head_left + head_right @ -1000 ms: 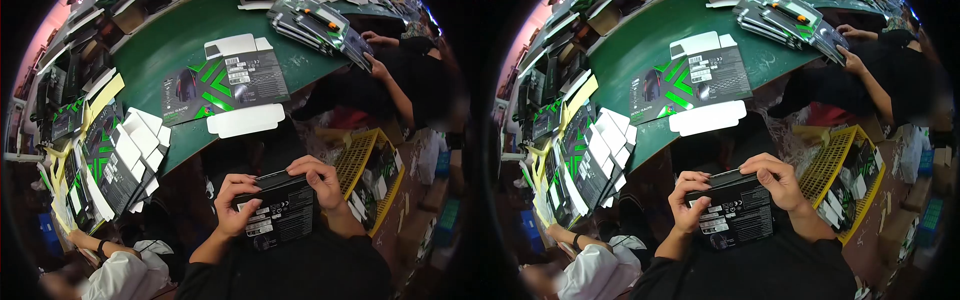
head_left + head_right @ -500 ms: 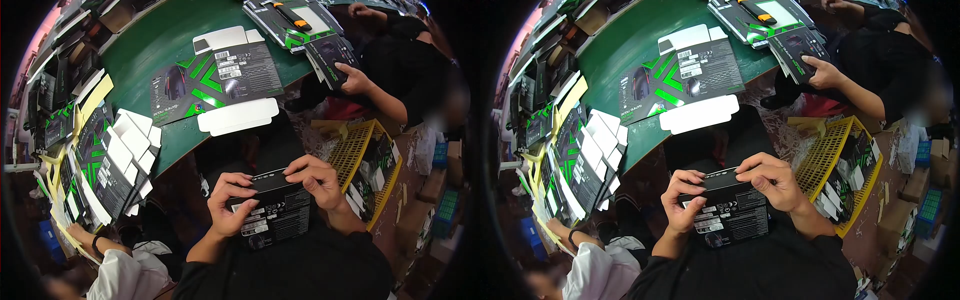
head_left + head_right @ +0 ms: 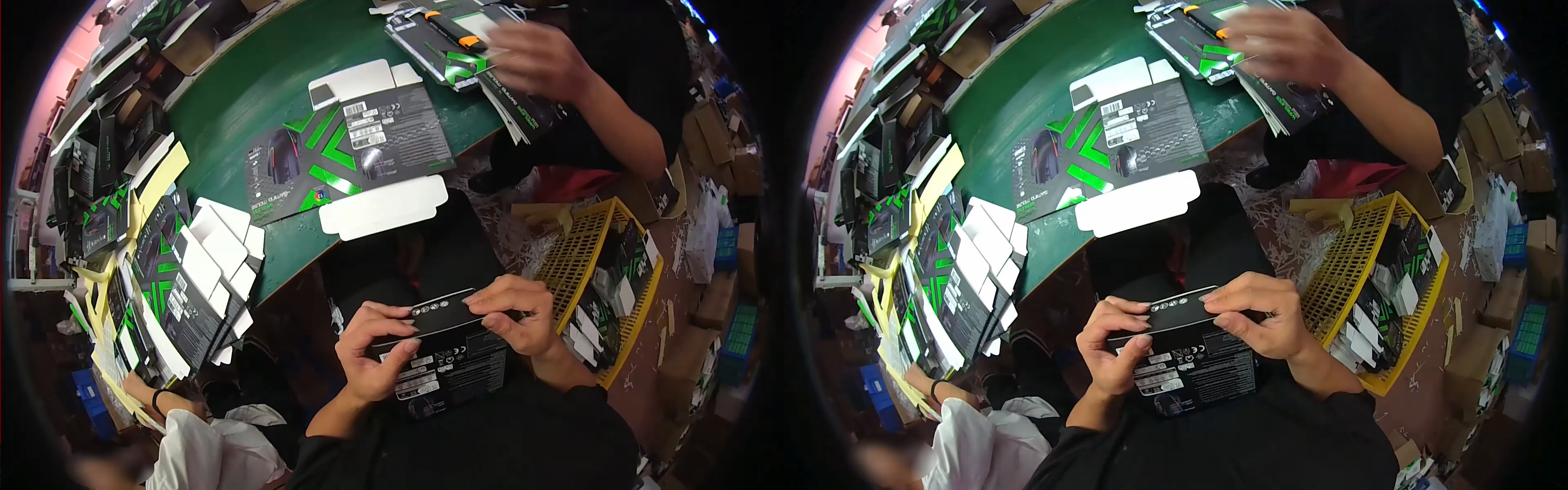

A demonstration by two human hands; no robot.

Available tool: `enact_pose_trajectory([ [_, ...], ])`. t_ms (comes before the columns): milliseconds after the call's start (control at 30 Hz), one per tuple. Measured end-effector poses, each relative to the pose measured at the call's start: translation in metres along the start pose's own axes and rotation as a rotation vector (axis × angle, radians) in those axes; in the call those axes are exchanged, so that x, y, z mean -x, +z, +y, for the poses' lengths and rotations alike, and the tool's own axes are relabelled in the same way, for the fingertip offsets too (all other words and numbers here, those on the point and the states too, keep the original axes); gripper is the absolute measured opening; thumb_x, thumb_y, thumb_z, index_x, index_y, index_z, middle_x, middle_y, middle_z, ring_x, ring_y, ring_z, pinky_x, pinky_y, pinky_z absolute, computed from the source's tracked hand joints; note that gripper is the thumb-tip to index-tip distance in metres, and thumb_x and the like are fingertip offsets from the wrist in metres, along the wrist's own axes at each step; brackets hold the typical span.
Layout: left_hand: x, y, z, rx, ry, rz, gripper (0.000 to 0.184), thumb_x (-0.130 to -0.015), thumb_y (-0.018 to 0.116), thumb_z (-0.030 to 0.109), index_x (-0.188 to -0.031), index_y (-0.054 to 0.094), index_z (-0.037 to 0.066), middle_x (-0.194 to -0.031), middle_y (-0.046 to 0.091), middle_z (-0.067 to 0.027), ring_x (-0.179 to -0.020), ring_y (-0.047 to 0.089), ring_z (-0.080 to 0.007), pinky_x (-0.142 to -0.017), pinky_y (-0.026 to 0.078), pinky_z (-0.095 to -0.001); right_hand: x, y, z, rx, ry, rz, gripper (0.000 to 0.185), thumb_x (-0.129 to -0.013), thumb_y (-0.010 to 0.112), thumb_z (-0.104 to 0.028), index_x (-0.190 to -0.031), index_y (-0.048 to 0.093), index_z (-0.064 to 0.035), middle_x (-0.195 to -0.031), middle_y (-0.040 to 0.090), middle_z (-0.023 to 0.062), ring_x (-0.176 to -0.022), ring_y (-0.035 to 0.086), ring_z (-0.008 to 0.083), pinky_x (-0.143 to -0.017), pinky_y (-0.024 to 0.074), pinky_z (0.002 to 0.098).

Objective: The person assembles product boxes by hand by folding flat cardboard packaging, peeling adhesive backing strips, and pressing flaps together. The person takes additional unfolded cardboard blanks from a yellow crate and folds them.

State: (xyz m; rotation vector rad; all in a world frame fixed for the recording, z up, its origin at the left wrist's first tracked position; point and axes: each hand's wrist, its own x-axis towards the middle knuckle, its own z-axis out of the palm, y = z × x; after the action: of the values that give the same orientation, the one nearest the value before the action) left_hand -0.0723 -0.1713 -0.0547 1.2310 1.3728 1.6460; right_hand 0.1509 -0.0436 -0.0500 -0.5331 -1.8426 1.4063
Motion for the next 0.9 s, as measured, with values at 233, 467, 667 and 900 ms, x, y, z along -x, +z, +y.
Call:
enact_pose_trajectory([
  [233, 0.011, -0.003, -0.017, 0.08, -0.008, -0.036, 0.021, -0.09, 0.072, 0.013, -0.103, 0.073, -0.003, -0.107, 0.074, -0.0184, -0.115, 0.064, -0.0368, -0.102, 0.049, -0.0456, 0.003, -0.006, 0.012, -0.017, 0.054, -0.022, 0.025, -0.086, 0.08, -0.013, -0.104, 0.076, 0.0029, -0.106, 0.076, 0.018, -0.097, 0.074, 0.0279, -0.087, 0.0571, 0.0349],
  [467, 0.021, -0.003, -0.008, -0.055, -0.211, -0.036, 0.031, -0.089, 0.073, 0.01, -0.116, 0.065, -0.003, -0.129, 0.065, -0.0206, -0.126, 0.059, -0.0283, -0.108, 0.044, -0.04, 0.005, 0.003, 0.02, -0.024, 0.098, 0.065, 0.019, -0.088, 0.079, -0.013, -0.101, 0.077, 0.0, -0.102, 0.077, 0.0168, -0.094, 0.075, 0.0262, -0.085, 0.0587, 0.0339],
  [667, 0.018, -0.005, -0.022, 0.071, -0.221, -0.041, 0.067, -0.085, 0.08, 0.013, -0.141, 0.045, -0.001, -0.141, 0.054, -0.02, -0.131, 0.053, -0.0285, -0.109, 0.043, -0.04, -0.001, -0.002, 0.027, -0.146, 0.116, 0.097, 0.021, -0.089, 0.078, -0.013, -0.104, 0.076, 0.001, -0.105, 0.076, 0.0175, -0.098, 0.074, 0.026, -0.089, 0.057, 0.034],
  [900, 0.042, 0.0, -0.025, 0.131, -0.794, -0.359, 0.118, -0.074, 0.091, 0.009, -0.159, 0.009, 0.002, -0.154, 0.036, -0.0159, -0.141, 0.041, -0.025, -0.113, 0.041, -0.041, 0.008, -0.03, 0.04, -0.342, 0.179, 0.236, 0.028, -0.093, 0.076, -0.02, -0.111, 0.073, 0.0016, -0.114, 0.074, 0.0161, -0.108, 0.069, 0.023, -0.094, 0.053, 0.033],
])
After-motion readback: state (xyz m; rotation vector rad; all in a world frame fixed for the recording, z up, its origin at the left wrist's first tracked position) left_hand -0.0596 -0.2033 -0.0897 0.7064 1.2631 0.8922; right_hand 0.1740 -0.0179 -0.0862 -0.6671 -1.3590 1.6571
